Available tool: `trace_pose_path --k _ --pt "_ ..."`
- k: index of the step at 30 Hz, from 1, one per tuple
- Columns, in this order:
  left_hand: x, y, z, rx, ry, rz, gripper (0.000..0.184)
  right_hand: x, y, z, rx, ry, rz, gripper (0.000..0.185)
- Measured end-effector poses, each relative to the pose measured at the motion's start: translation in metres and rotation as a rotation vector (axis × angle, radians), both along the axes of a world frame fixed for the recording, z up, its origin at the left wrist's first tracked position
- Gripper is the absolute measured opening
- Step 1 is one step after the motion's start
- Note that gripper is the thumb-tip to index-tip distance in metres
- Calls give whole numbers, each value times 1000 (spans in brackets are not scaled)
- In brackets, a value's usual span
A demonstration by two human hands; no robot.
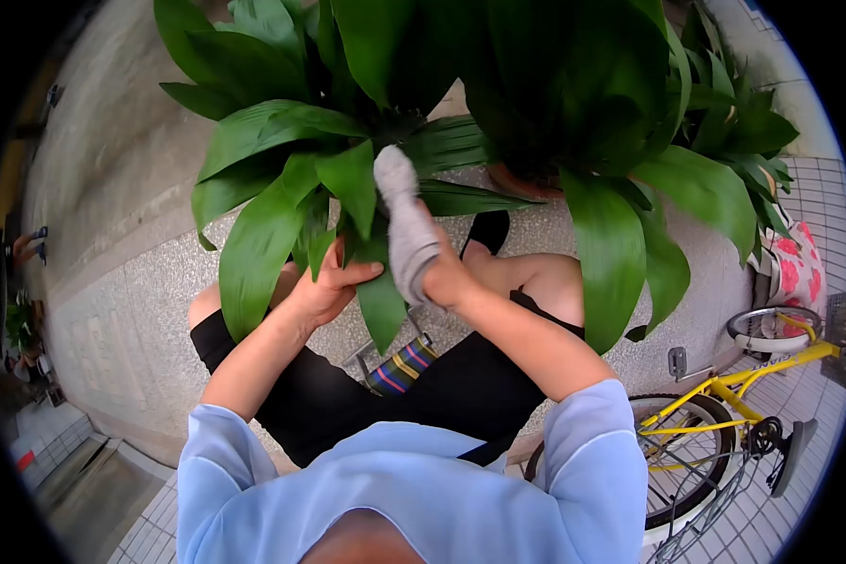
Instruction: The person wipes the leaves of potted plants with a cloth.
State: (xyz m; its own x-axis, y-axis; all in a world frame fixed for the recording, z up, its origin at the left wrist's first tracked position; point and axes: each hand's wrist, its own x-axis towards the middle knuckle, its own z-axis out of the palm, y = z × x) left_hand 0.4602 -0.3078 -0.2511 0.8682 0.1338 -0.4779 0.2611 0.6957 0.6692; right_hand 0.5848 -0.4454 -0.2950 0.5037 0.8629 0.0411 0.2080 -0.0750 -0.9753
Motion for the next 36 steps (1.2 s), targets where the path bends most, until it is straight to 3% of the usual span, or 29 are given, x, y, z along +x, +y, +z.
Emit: trace_pose_path --k 1,4,7,8,11,12,14,16,18,21,23,28,31,36 --pt "-9 -12 -3 21 16 75 52 -16 3 0 -46 -100 35 64" --pt "-23 -13 -16 -87 160 4 57 -37 13 -3 -202 -154 -1 59" --pt "-25 -9 -7 35 213 -134 56 -24 28 -20 -199 -24 -66 57" --pt "-21 -10 0 -10 148 -118 62 -21 35 -22 -227 163 -158 51" --pt "-22 -14 0 -72 129 -189 71 5 52 -49 -348 671 -80 46" --pt "-21 -19 6 -82 109 -134 75 8 52 -62 -213 826 -34 44" --pt "-18 -16 13 -66 75 -102 76 14 34 -11 -39 972 105 50" --pt "-20 -14 14 -20 59 -55 79 11 34 5 -49 1128 61 48" --pt "-19 -7 12 3 46 -67 78 -1 52 0 -245 1287 -175 38" --pt "-20 -2 7 115 55 -93 76 -15 41 15 -303 976 -206 34" --pt "-19 -3 13 163 88 -120 76 -22 35 -9 -233 959 -187 33" --pt "-10 -1 17 198 59 -58 72 -12 23 7 -316 789 -93 30" --pt "-8 4 18 74 70 2 67 -6 14 20 -407 744 -34 31" --pt "-9 4 9 38 20 62 60 -2 -8 38 -290 982 72 31"
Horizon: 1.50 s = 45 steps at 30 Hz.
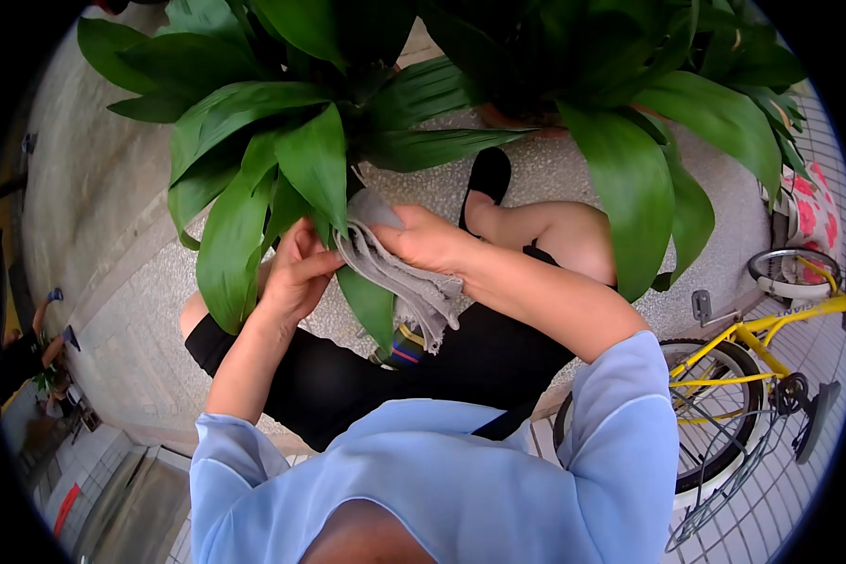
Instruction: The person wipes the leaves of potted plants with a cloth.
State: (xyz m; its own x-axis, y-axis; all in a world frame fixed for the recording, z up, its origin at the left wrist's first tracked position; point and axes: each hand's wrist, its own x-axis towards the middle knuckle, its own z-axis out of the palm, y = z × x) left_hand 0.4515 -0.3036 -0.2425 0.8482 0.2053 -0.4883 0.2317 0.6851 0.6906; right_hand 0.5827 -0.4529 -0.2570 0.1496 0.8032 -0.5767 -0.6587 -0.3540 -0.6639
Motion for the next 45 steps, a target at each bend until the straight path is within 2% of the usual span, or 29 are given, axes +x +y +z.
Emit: trace_pose_path --k 2,4,5,7,9,10,11,13,14,16,18,20,22,24,26,28,29,31,32,35,37,39,41,44,45 --pt "4 5 5 -8 20 10 59 8 -9 9 62 74 54 32" --pt "3 15 -2 -12 -5 15 70 21 -19 19 161 118 143 33" --pt "5 18 -5 -13 -17 18 76 32 -24 31 276 50 187 34" --pt "11 14 -3 83 -46 -2 75 55 -33 60 506 -84 276 36" --pt "12 7 -7 150 -53 -39 73 66 -41 64 537 -3 -214 39" --pt "10 6 -8 247 18 -158 69 79 -43 57 574 105 -327 43" --pt "11 -1 -7 222 37 -162 73 96 -41 48 607 209 -440 47" --pt "11 -8 -8 310 104 -287 66 121 -30 39 890 265 -509 37" --pt "12 -10 -9 332 113 -300 63 123 -30 43 830 236 -618 34" --pt "12 -10 -12 380 135 -321 57 127 -34 39 937 289 -589 33" --pt "13 -10 -18 448 146 -312 60 129 -36 39 988 320 -563 35" --pt "13 -11 -21 478 145 -290 60 132 -36 47 1168 414 -425 31" --pt "13 -16 -21 475 126 -254 60 141 -34 58 1229 553 -312 38" --pt "10 -21 -27 522 88 -191 61 142 -33 54 979 580 -546 42" --pt "7 -21 -32 582 69 -200 63 143 -30 42 923 545 -600 47" --pt "9 -17 -30 660 65 -277 67 139 -26 38 886 493 -676 61" --pt "12 -19 -30 598 45 -178 64 136 -29 38 818 404 -803 66" --pt "19 -27 -25 469 0 17 61 131 -30 48 823 245 -813 69" --pt "18 -23 -31 546 -19 -7 54 128 -31 54 831 162 -816 70" --pt "24 -16 -29 1082 -53 -77 45 116 -40 49 827 104 -804 73" --pt "32 -24 -18 1317 -113 -96 39 119 -41 42 812 70 -784 72" --pt "39 -27 -8 1331 -185 -165 36 127 -38 39 806 61 -767 72" --pt "40 -33 1 1247 49 -267 44 125 -37 40 794 72 -760 72" --pt "50 -36 7 1307 -27 -227 39 123 -33 41 775 95 -760 72" --pt "55 -38 11 1252 -53 -224 34 122 -30 43 775 101 -763 71"
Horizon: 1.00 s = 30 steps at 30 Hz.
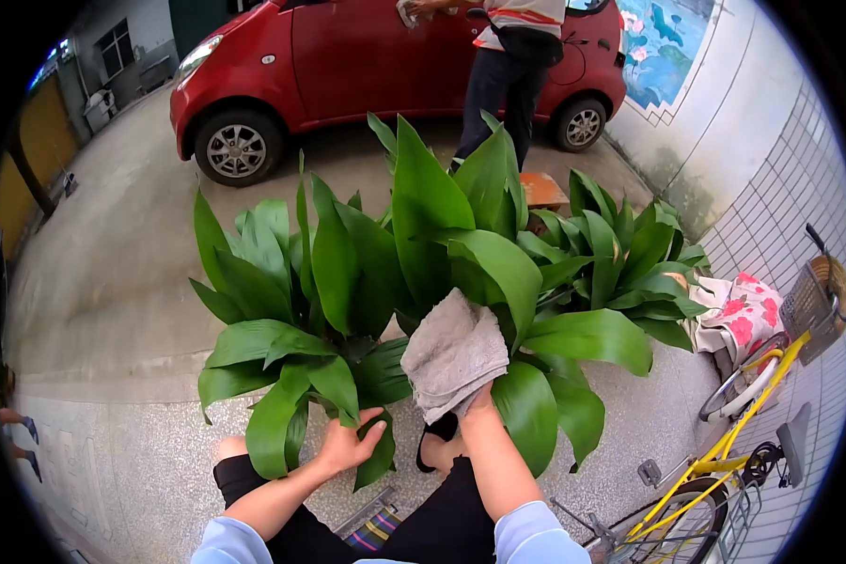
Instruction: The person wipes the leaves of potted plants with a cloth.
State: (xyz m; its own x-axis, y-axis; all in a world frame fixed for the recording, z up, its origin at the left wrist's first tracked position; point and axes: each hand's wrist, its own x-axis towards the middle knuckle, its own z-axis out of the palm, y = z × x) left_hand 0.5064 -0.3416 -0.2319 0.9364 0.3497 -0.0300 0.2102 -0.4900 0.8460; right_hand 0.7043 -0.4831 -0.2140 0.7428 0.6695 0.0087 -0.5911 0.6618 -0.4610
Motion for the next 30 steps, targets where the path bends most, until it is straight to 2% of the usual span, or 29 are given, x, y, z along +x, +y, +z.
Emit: trace_pose_path --k 2,4,6,9,13,16,17,20,21,24,27,30 --pt "9 -5 1 67 -304 -90 32 -2 7 8 110 -65 80 66" --pt "19 -10 9 294 -518 -148 38 -6 15 14 109 -38 67 64" --pt "29 -11 2 333 -576 -71 40 -13 21 23 156 -5 95 62" --pt "40 -10 0 444 -558 57 40 -22 28 32 171 51 95 61" --pt "49 -15 -15 404 -491 61 43 -19 31 26 64 -44 103 62" --pt "55 -13 -12 344 -458 43 56 -18 32 22 106 -69 81 65" --pt "55 -13 -9 268 -467 47 73 -15 31 11 114 -3 52 68" --pt "56 -8 -12 143 -528 72 85 -11 27 7 91 125 -17 69" --pt "54 -6 -13 77 -476 56 82 -10 26 4 96 93 -8 70" --pt "54 -11 -14 -176 -553 41 74 -10 23 4 80 37 24 74" --pt "51 -10 -15 -130 -532 17 67 -15 25 14 61 127 -98 72" --pt "44 -5 -12 102 -498 87 64 -9 19 4 142 74 -51 71"
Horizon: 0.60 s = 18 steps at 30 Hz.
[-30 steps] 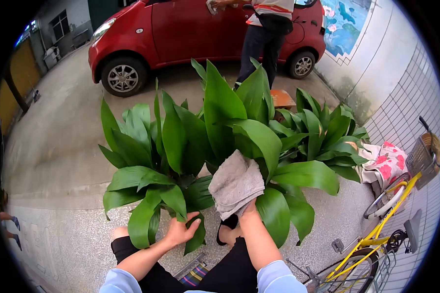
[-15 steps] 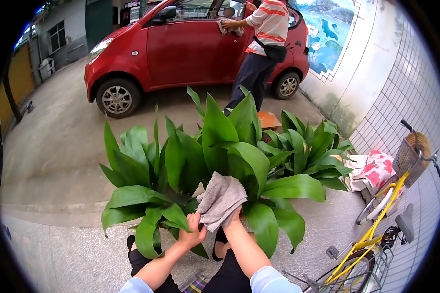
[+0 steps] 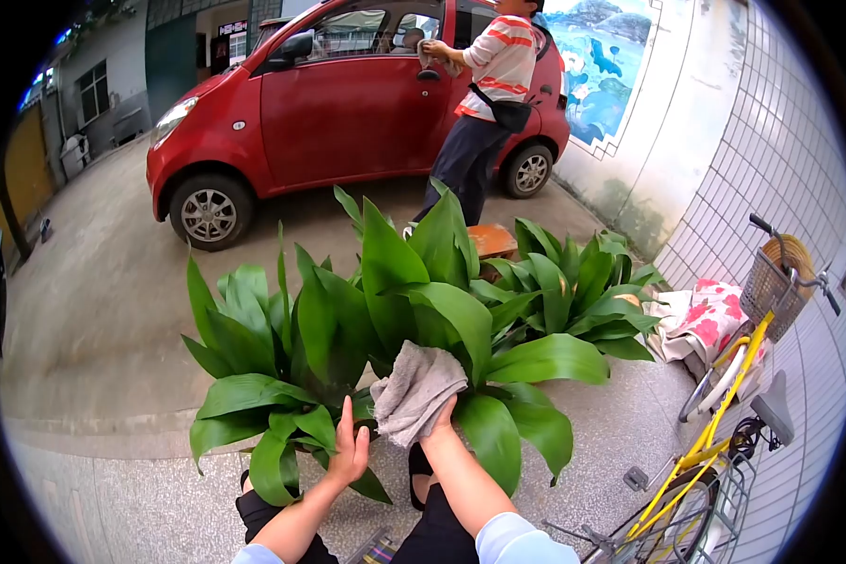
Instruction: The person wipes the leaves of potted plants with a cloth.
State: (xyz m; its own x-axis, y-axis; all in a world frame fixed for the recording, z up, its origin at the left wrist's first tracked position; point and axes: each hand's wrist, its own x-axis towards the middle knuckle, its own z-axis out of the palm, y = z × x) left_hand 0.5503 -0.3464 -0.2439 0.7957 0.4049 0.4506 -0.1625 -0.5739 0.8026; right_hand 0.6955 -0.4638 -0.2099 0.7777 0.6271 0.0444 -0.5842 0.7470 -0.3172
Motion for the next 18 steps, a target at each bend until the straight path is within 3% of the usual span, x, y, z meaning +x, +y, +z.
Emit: trace_pose_path --k 1,4,5,8,13,16,18 --pt "2 3 -4 84 -86 80 63 3 -1 -5 -2 -21 -11 70" --pt "-3 7 9 -20 -5 227 66 9 -3 -15 -15 -68 -37 68" --pt "-3 12 8 79 -54 310 69 10 -5 -18 -25 -77 -44 68" --pt "-11 16 7 -49 101 218 69 11 -4 -22 23 -40 -11 68" --pt "-21 22 -1 214 18 167 31 17 1 -38 44 -18 -13 70" --pt "-32 30 11 557 -142 75 30 17 4 -46 29 -107 50 70" --pt "-40 27 18 594 -129 81 23 21 9 -48 -62 -149 112 65"
